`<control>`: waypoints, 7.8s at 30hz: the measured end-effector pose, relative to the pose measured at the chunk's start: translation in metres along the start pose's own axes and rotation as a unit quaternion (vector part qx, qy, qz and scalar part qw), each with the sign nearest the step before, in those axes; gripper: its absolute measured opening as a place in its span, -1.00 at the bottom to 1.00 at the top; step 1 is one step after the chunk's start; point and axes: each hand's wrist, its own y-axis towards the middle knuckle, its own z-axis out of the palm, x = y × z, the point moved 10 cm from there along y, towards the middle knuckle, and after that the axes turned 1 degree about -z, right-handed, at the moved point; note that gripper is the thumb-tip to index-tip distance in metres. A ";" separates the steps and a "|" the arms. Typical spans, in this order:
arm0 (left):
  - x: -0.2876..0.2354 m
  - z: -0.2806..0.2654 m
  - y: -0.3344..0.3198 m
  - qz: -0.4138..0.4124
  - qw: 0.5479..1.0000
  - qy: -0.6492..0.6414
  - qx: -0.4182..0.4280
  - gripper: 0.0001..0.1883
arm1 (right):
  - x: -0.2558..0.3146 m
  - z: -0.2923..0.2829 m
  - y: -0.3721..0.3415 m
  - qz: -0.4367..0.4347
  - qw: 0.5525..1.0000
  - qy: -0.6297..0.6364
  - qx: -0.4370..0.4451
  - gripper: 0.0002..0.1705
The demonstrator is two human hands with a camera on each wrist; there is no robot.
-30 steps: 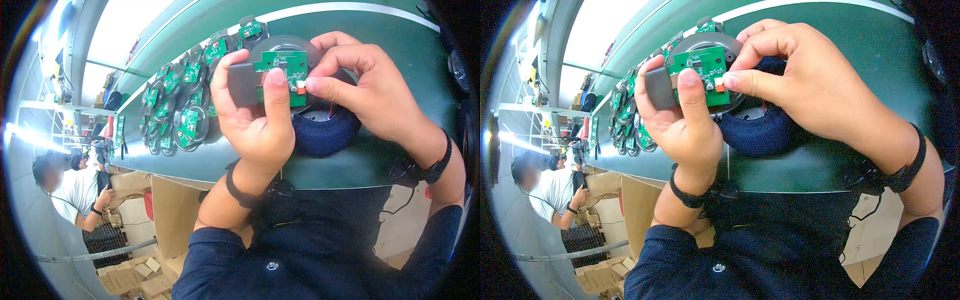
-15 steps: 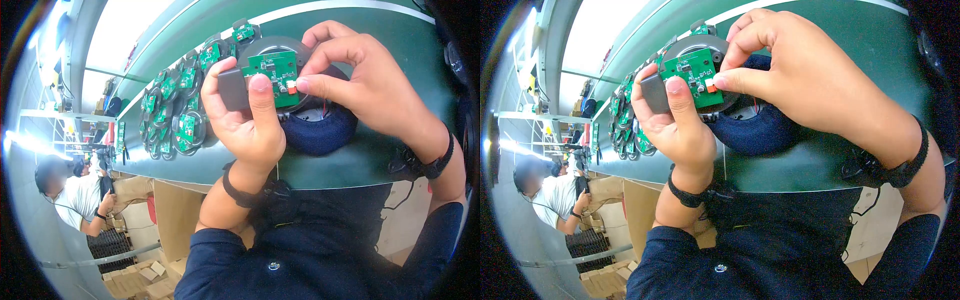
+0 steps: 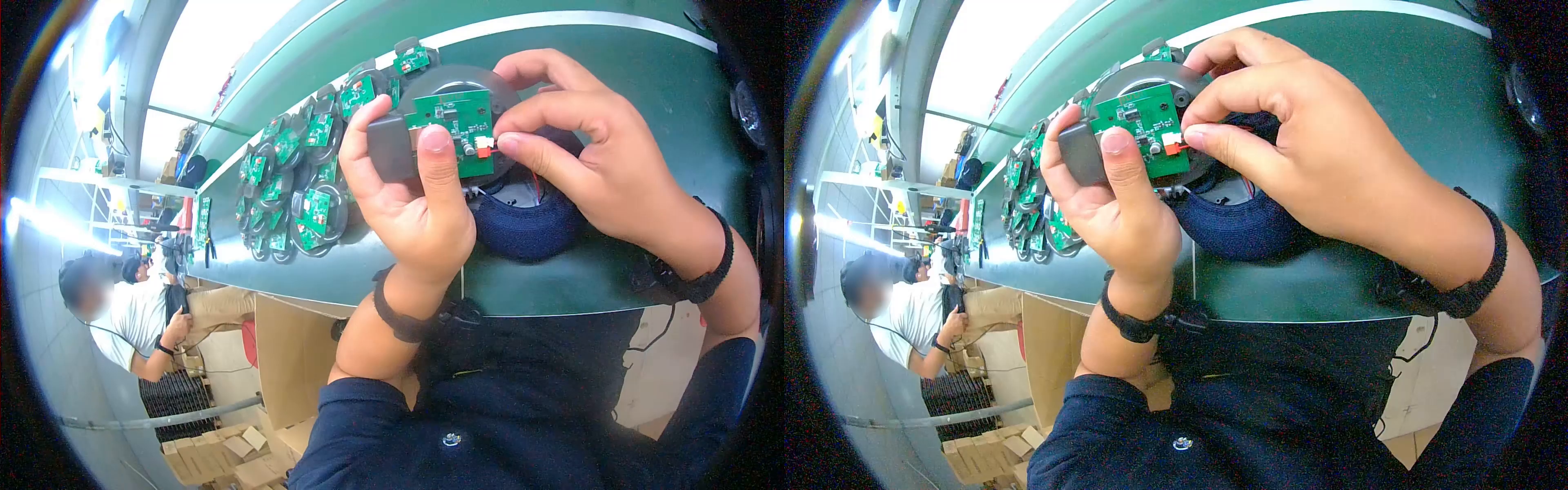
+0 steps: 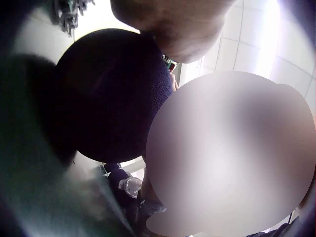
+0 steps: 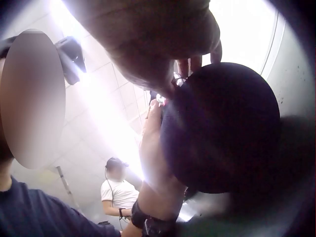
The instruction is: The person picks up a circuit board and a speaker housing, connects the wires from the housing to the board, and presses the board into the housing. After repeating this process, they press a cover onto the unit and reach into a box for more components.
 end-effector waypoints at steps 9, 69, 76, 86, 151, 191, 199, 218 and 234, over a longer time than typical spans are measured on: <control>-0.005 0.005 -0.002 0.035 0.999 0.003 0.041 -0.53 | 0.003 -0.008 0.001 0.009 0.998 -0.061 -0.026 -0.86; -0.003 0.003 0.002 0.028 0.997 -0.055 0.044 -0.49 | -0.024 0.014 -0.005 0.154 0.979 0.131 0.023 -0.91; 0.004 0.000 0.013 -0.014 0.997 -0.071 0.042 -0.53 | -0.011 0.008 0.005 0.078 0.993 0.086 0.029 -0.86; 0.023 -0.003 0.014 -0.030 0.997 0.051 0.042 -0.56 | -0.004 0.007 -0.001 0.058 0.996 0.069 0.018 -0.89; 0.014 0.003 0.006 -0.017 0.996 0.039 0.076 -0.51 | -0.073 0.001 -0.018 0.069 0.992 0.102 -0.015 -0.87; 0.005 0.001 0.007 0.015 0.997 0.041 0.067 -0.44 | -0.050 0.008 -0.013 0.087 0.989 0.119 -0.030 -0.83; 0.018 0.002 0.006 -0.052 0.995 -0.041 0.071 -0.55 | -0.031 0.018 -0.011 0.122 0.961 0.248 -0.026 -0.79; 0.034 0.010 0.007 -0.111 0.980 -0.154 0.059 -0.56 | -0.020 0.013 -0.008 0.061 0.981 0.182 -0.023 -0.78; 0.042 0.002 0.005 -0.053 0.977 -0.201 0.044 -0.61 | -0.012 0.018 -0.008 0.047 0.985 0.166 -0.002 -0.73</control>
